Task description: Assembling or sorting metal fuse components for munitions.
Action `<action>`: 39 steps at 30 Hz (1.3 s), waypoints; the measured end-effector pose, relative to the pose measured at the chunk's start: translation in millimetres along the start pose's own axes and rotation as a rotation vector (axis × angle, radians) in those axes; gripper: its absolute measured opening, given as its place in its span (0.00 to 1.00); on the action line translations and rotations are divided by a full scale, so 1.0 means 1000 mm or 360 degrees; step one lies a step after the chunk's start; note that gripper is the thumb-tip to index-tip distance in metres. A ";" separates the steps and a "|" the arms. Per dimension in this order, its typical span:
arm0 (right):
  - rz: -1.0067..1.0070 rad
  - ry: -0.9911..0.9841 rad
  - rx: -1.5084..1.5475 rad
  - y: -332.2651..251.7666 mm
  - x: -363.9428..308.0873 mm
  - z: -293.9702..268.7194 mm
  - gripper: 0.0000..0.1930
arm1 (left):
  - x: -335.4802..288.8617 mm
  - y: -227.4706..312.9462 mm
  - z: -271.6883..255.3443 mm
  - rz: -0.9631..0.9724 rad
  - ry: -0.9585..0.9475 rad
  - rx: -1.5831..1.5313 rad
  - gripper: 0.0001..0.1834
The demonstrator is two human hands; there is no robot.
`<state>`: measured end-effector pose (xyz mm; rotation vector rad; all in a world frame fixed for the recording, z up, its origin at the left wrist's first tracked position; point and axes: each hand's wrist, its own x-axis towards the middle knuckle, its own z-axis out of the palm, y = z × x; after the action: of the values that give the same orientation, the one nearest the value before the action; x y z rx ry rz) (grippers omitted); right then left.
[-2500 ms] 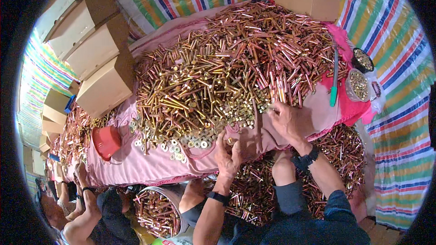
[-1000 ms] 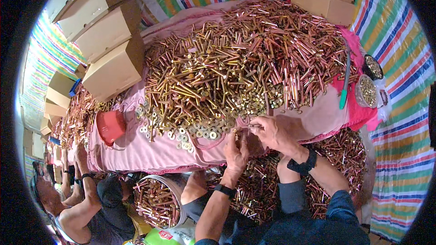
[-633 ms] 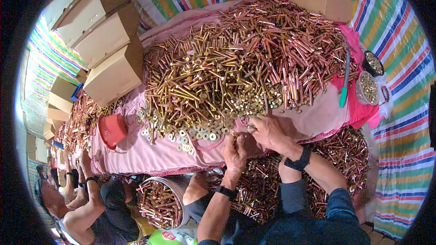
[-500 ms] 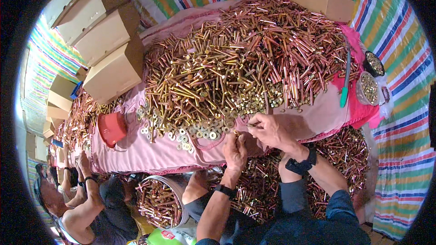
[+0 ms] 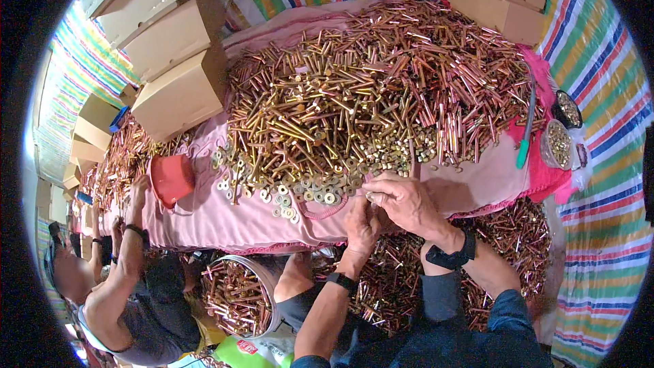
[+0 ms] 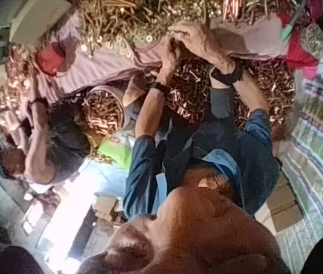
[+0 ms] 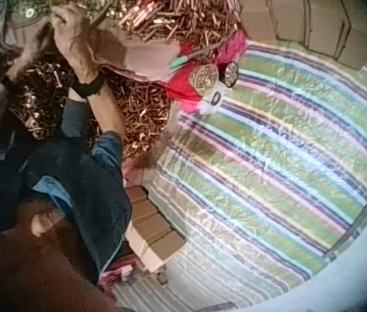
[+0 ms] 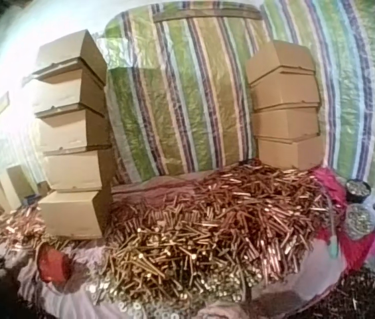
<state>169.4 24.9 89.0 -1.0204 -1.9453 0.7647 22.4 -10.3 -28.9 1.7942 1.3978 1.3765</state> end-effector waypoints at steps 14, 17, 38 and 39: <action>0.0306 0.0067 0.0507 0.013 -0.010 0.021 0.09 | 0.003 -0.007 0.003 0.0102 0.0033 -0.0013 0.27; -0.0090 0.0186 0.0215 0.015 -0.008 0.020 0.10 | 0.011 0.002 0.004 0.0189 0.0108 -0.0089 0.24; 0.0199 0.0036 -0.0167 0.001 -0.005 0.005 0.13 | 0.009 0.006 -0.001 0.0109 0.0005 -0.0113 0.16; 0.0215 0.0034 -0.0198 -0.001 -0.004 0.005 0.13 | 0.011 0.008 -0.001 0.0136 0.0030 -0.0104 0.15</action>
<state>166.1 20.3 85.1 -1.2399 -1.9404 0.7107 25.0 -3.3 -17.2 1.8215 1.2839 1.4688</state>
